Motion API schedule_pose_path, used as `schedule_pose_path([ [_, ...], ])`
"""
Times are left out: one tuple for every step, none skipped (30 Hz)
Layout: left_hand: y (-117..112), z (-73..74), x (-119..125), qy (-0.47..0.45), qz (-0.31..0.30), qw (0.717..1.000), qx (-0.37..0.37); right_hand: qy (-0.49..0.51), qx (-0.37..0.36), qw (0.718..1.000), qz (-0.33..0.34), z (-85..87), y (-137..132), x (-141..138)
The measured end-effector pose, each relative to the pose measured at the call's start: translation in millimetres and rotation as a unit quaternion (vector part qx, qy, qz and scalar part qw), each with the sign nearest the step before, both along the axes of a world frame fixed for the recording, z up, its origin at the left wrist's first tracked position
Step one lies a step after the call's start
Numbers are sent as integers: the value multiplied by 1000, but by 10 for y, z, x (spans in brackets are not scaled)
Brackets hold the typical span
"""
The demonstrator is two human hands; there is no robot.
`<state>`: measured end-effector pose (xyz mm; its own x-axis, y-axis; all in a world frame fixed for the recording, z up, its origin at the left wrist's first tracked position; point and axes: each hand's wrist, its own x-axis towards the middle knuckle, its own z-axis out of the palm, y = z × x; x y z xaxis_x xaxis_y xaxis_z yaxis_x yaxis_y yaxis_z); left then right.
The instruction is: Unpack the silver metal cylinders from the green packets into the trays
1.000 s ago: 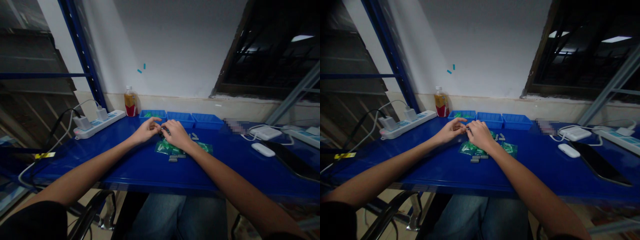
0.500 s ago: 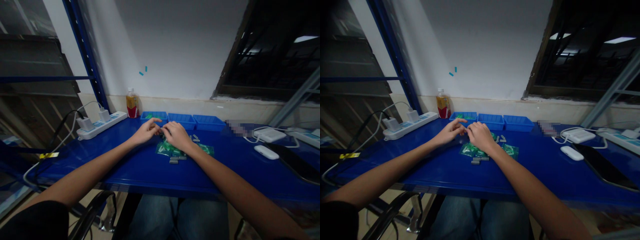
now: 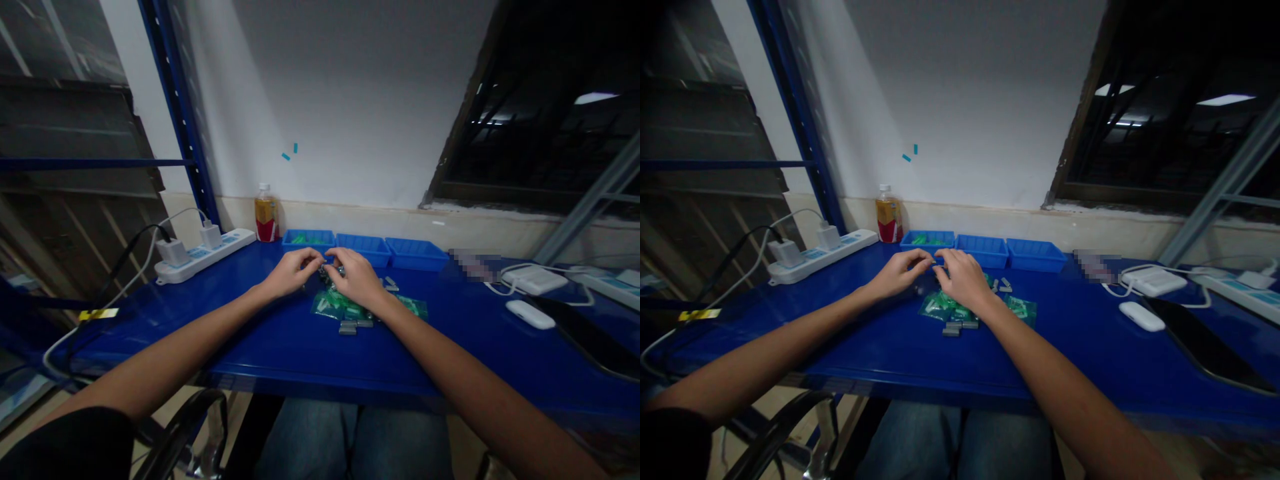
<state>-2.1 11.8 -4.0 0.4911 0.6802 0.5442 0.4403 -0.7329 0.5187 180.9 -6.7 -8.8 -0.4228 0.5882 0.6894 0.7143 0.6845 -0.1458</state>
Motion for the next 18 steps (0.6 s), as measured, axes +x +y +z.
schedule_pose_path([
  [6,-13,8,3,-5,1000,-15,-11,5,1000,5,-6,1,-5],
  [12,-22,16,6,-8,999,-30,-21,8,1000,9,-13,5,-12],
  [18,-27,23,9,-10,999,-44,-30,10,999,12,-18,13,-18],
  [27,-26,23,15,-11,998,-55,-33,11,999,16,-19,29,-17],
  [39,-22,15,26,-14,998,-59,-32,12,999,19,-16,53,-5],
  [55,-14,-6,45,-17,997,-58,-25,13,999,21,-5,87,26],
  [75,-8,-39,71,-16,996,-50,-15,14,1000,16,11,130,80],
  [100,-4,-83,100,-7,994,-39,-1,17,1000,2,30,181,161],
  [126,-6,-136,132,8,991,-27,15,20,999,-26,50,239,270],
  [153,-15,-193,164,31,986,-19,30,22,997,-64,67,300,404],
  [177,-30,-248,196,56,979,-18,42,22,992,-114,77,361,557],
  [197,-50,-296,227,77,970,-24,51,19,984,-170,78,419,722],
  [212,-70,-332,253,92,963,-34,55,8,971,-230,68,471,887],
  [221,-89,-354,270,100,957,-44,55,-13,954,-294,50,514,1044],
  [226,-105,-362,279,102,953,-53,56,-39,932,-356,24,549,1183],
  [228,-115,-357,281,101,953,-59,61,-69,909,-407,-4,574,1297],
  [230,-120,-344,278,98,954,-61,69,-96,887,-446,-33,593,1383],
  [232,-119,-328,274,96,955,-60,79,-118,871,-471,-59,605,1441],
])
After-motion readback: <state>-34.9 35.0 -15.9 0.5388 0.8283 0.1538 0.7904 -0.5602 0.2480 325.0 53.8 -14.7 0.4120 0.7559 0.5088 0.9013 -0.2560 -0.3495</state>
